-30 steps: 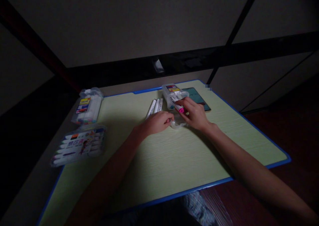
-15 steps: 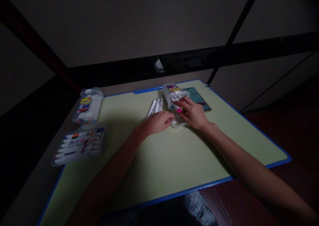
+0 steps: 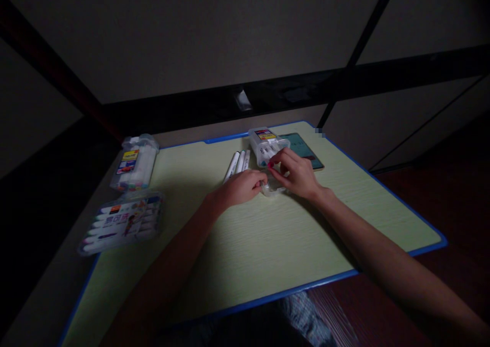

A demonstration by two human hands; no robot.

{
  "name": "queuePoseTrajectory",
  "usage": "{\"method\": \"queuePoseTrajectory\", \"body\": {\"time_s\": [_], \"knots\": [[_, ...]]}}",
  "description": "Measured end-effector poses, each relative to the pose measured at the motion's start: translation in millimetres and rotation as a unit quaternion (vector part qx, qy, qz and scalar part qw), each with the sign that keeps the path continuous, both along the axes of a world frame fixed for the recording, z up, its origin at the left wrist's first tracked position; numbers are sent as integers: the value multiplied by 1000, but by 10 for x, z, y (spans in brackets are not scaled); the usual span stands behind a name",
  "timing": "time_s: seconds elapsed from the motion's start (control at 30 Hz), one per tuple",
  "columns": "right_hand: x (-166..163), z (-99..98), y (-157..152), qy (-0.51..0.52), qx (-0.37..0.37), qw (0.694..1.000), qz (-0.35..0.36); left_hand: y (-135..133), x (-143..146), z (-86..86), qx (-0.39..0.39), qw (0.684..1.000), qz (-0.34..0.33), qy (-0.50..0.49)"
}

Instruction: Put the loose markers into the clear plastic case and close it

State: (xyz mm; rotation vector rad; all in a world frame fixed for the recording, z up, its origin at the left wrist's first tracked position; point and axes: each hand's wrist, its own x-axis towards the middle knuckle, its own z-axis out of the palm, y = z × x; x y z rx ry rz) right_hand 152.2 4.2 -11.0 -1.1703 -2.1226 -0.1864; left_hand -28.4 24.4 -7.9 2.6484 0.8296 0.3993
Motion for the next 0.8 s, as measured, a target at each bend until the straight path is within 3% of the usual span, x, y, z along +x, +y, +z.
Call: {"method": "queuePoseTrajectory", "body": {"time_s": [0.23, 0.53, 0.8], "knots": [[21, -31, 27, 27, -13, 999, 15, -9, -2, 8, -7, 1000, 5, -3], [43, -60, 85, 58, -50, 996, -52, -17, 13, 17, -10, 1000, 6, 2], [50, -50, 90, 43, -63, 996, -47, -34, 19, 46, -13, 1000, 7, 8]]}}
